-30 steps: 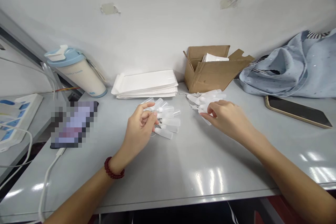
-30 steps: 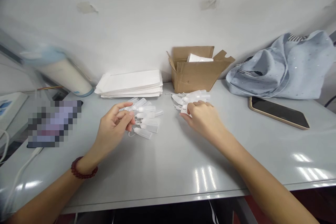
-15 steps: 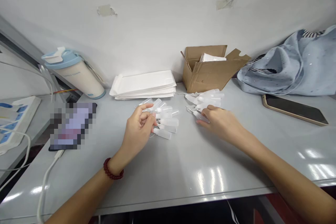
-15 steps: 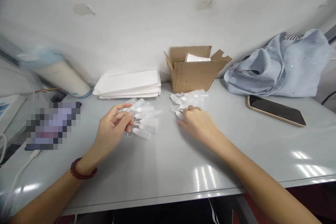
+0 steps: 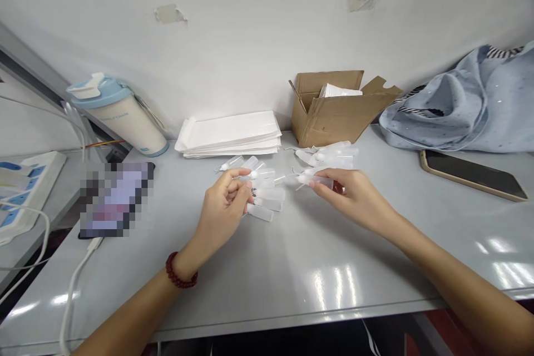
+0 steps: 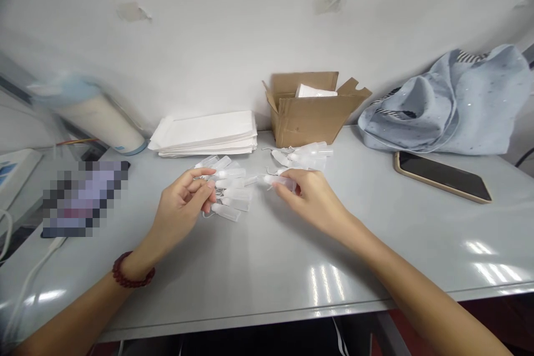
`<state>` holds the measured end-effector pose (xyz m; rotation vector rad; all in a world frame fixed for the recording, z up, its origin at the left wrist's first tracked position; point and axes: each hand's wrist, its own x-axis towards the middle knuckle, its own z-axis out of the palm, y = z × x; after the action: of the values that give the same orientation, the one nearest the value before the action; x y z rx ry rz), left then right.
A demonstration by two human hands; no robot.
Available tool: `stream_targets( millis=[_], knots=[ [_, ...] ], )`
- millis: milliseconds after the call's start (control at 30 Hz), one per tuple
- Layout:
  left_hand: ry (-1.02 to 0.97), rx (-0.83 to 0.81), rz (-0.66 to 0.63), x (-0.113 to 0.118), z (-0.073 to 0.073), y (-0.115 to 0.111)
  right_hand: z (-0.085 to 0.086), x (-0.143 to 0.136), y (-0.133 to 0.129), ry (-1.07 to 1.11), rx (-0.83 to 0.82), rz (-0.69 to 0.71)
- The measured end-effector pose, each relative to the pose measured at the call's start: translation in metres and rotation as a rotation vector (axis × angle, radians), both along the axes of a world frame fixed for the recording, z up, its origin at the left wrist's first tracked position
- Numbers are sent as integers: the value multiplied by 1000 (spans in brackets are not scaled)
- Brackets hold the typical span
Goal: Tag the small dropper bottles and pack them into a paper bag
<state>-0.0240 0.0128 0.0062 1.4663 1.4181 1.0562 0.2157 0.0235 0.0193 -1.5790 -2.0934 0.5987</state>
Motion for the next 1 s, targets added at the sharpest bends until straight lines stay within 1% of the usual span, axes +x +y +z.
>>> stream_targets(
  millis=[167,267,367,500,633,733,1000],
  knots=[
    [34,2,-38,0,0,-2,9,-4,-6,226,-80,-33],
    [67,7,-116,1,0,-4,10,-5,-7,307,-126,-12],
    [118,18,-193,1,-1,-6,9,-6,-9,331,-157,13],
    [199,37,-260,3,0,-6,9,-9,-12,340,-203,35],
    [196,44,-302,4,2,-8,10,-11,-15,357,-232,43],
    [134,-3,-315,5,3,-10,12,-13,-16,395,-242,49],
    [-205,-238,-339,8,2,-8,10,-15,-18,408,-274,134]
  ],
)
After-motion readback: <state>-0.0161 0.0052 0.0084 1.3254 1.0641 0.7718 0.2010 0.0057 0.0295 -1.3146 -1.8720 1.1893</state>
